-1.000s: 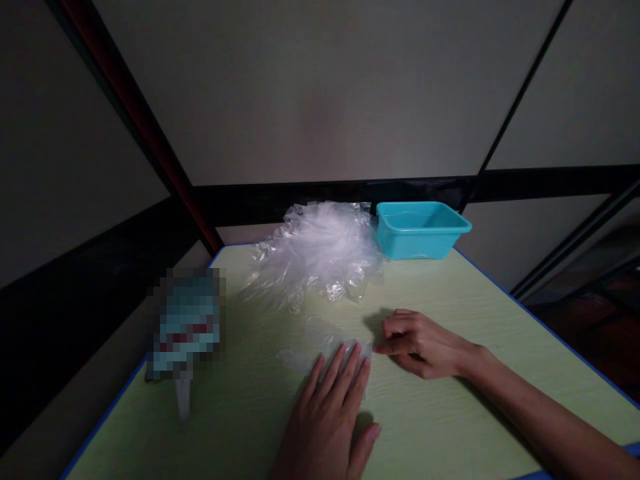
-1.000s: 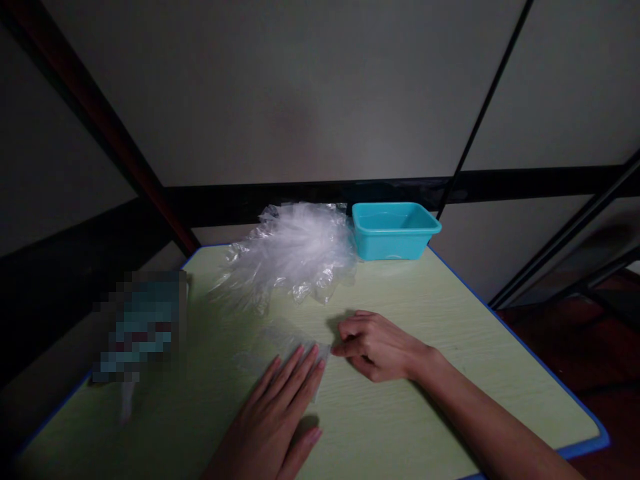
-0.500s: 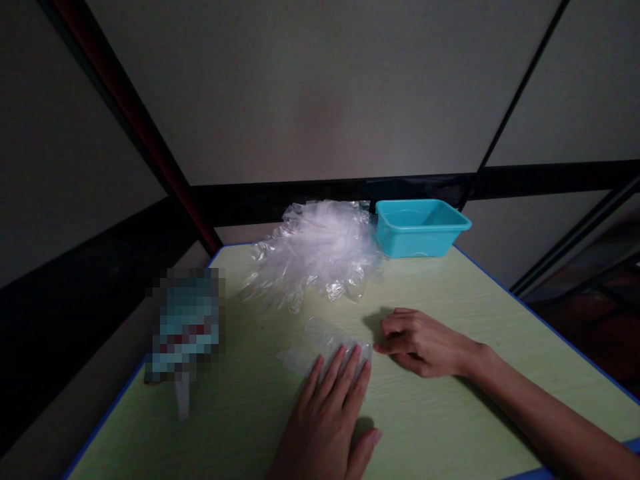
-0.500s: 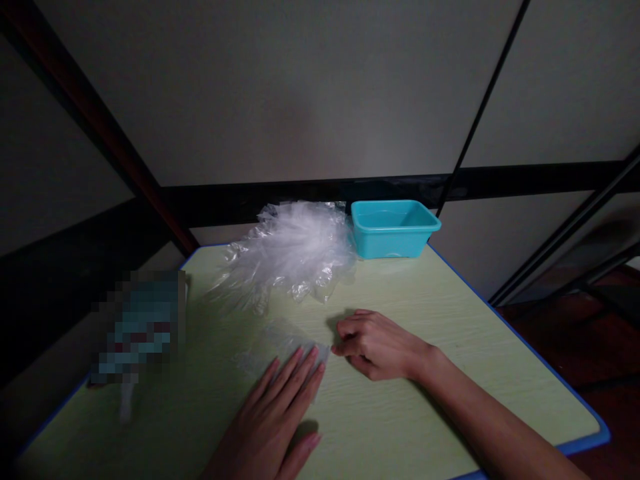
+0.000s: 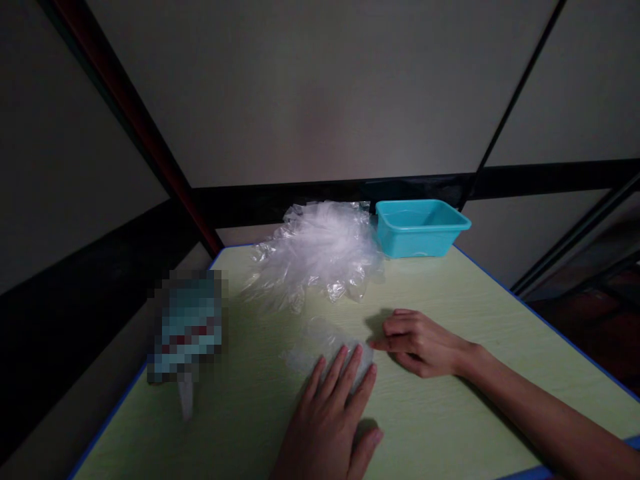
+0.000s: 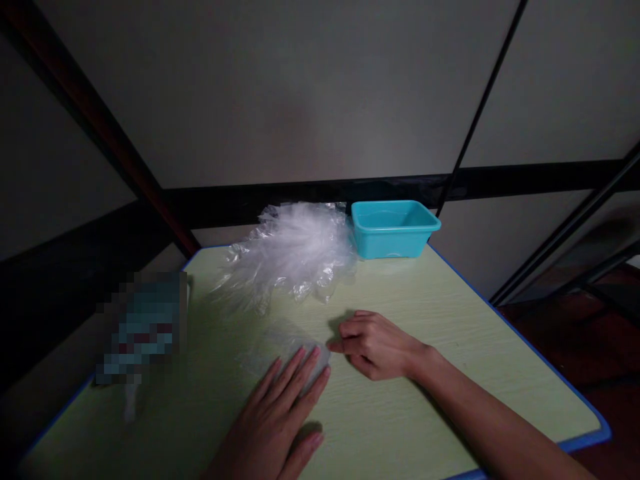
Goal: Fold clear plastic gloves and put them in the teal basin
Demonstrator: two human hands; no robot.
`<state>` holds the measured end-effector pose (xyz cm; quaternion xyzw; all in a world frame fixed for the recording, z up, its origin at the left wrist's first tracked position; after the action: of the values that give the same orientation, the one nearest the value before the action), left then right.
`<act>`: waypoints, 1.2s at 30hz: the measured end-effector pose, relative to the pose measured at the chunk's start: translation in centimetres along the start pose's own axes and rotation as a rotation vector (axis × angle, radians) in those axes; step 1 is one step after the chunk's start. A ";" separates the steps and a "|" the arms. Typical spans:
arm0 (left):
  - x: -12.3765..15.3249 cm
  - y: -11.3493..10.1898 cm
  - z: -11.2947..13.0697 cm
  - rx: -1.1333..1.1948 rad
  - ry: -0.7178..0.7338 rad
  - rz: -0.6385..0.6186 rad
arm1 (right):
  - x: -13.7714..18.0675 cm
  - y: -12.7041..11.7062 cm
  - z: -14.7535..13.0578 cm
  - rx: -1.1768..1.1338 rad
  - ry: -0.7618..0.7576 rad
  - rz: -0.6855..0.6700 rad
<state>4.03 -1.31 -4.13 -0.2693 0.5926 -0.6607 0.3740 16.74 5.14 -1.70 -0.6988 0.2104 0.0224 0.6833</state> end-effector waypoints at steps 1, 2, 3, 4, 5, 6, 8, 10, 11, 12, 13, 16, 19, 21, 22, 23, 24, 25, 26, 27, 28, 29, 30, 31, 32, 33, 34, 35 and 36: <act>0.0 0.0 0.0 -0.001 0.002 -0.005 | 0.0 0.1 0.0 -0.006 -0.003 -0.016; -0.1 0.0 0.0 -0.002 0.003 -0.007 | 0.0 0.1 0.0 -0.009 -0.004 -0.029; -0.1 0.0 0.0 -0.002 0.004 -0.009 | 0.0 0.2 0.0 -0.011 -0.001 -0.042; -0.2 0.0 0.0 -0.002 0.005 -0.011 | -0.1 0.1 0.0 -0.012 0.006 -0.055; -0.2 0.0 0.0 -0.003 0.007 -0.014 | -0.1 0.1 0.0 -0.015 0.016 -0.067; -0.2 0.0 0.0 -0.005 0.009 -0.020 | -0.1 0.1 -0.1 -0.020 0.025 -0.077; -0.2 0.1 0.1 -0.013 0.010 -0.032 | -0.2 0.1 -0.1 -0.040 0.043 -0.086; -0.1 0.1 0.1 -0.021 0.011 -0.038 | -0.3 0.0 -0.1 -0.071 0.053 -0.085; -0.1 0.1 0.1 -0.025 0.011 -0.039 | -0.3 0.1 -0.1 -0.084 0.056 -0.083; -0.1 0.1 0.1 -0.029 0.010 -0.039 | -0.4 0.1 0.0 -0.094 0.060 -0.082; -0.2 0.1 0.1 -0.031 0.009 -0.039 | -0.4 0.1 0.0 -0.100 0.062 -0.082; -0.1 0.1 0.1 -0.031 0.008 -0.037 | -0.4 0.1 0.1 -0.107 0.070 -0.092; 0.3 0.0 -0.7 -0.043 -0.014 -0.031 | -0.4 0.1 0.2 -0.121 0.081 -0.108; 0.8 -0.1 -2.1 -0.069 -0.057 -0.020 | -0.5 0.1 0.2 -0.133 0.094 -0.113; 1.2 -0.1 -3.1 -0.086 -0.085 -0.005 | -0.6 0.1 0.2 -0.139 0.100 -0.113; 1.5 -0.2 -4.3 -0.109 -0.117 0.006 | -0.6 0.1 0.2 -0.144 0.105 -0.111; 2.0 -0.2 -5.7 -0.133 -0.158 0.019 | -0.6 0.1 0.2 -0.150 0.107 -0.108; 2.4 -0.3 -7.0 -0.158 -0.200 0.043 | -0.6 0.1 0.1 -0.156 0.108 -0.100; 2.8 -0.4 -8.3 -0.179 -0.243 0.073 | -0.7 0.1 0.1 -0.162 0.110 -0.090; 3.3 -0.6 -9.4 -0.199 -0.290 0.124 | -0.6 0.1 0.1 -0.171 0.113 -0.076; 3.7 -0.8 -10.3 -0.210 -0.325 0.167 | -0.6 0.1 0.1 -0.186 0.118 -0.061; 4.1 -1.1 -10.8 -0.217 -0.343 0.221 | -0.6 0.1 0.2 -0.204 0.126 -0.044; 4.4 -1.4 -10.9 -0.221 -0.354 0.273 | -0.5 0.2 0.3 -0.228 0.136 -0.026; 4.7 -1.7 -10.8 -0.224 -0.355 0.317 | -0.4 0.2 0.5 -0.255 0.150 -0.010; 4.9 -2.1 -10.4 -0.227 -0.347 0.356 | -0.3 0.3 0.7 -0.284 0.165 0.006; 5.1 -2.4 -9.7 -0.231 -0.334 0.390 | -0.2 0.3 0.9 -0.308 0.181 0.022; 5.2 -2.7 -9.0 -0.235 -0.311 0.417 | -0.1 0.4 1.1 -0.328 0.196 0.036; 5.3 -3.0 -8.2 -0.238 -0.282 0.449 | -0.1 0.4 1.3 -0.343 0.207 0.049; 5.4 -3.2 -7.3 -0.237 -0.242 0.476 | -0.1 0.4 1.5 -0.354 0.212 0.059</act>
<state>-5.51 -1.39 -2.56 -0.2414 0.6634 -0.4436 0.5521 16.94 6.56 -2.12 -0.8000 0.2944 0.0052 0.5228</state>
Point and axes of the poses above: each hand's wrist, its own x-axis away from the middle knuckle, its own y-axis out of the palm, z = x × y, the point moved 6 cm from there along -x, towards the middle knuckle, and after that the axes turned 6 degrees about -y, right-handed, at the moved point
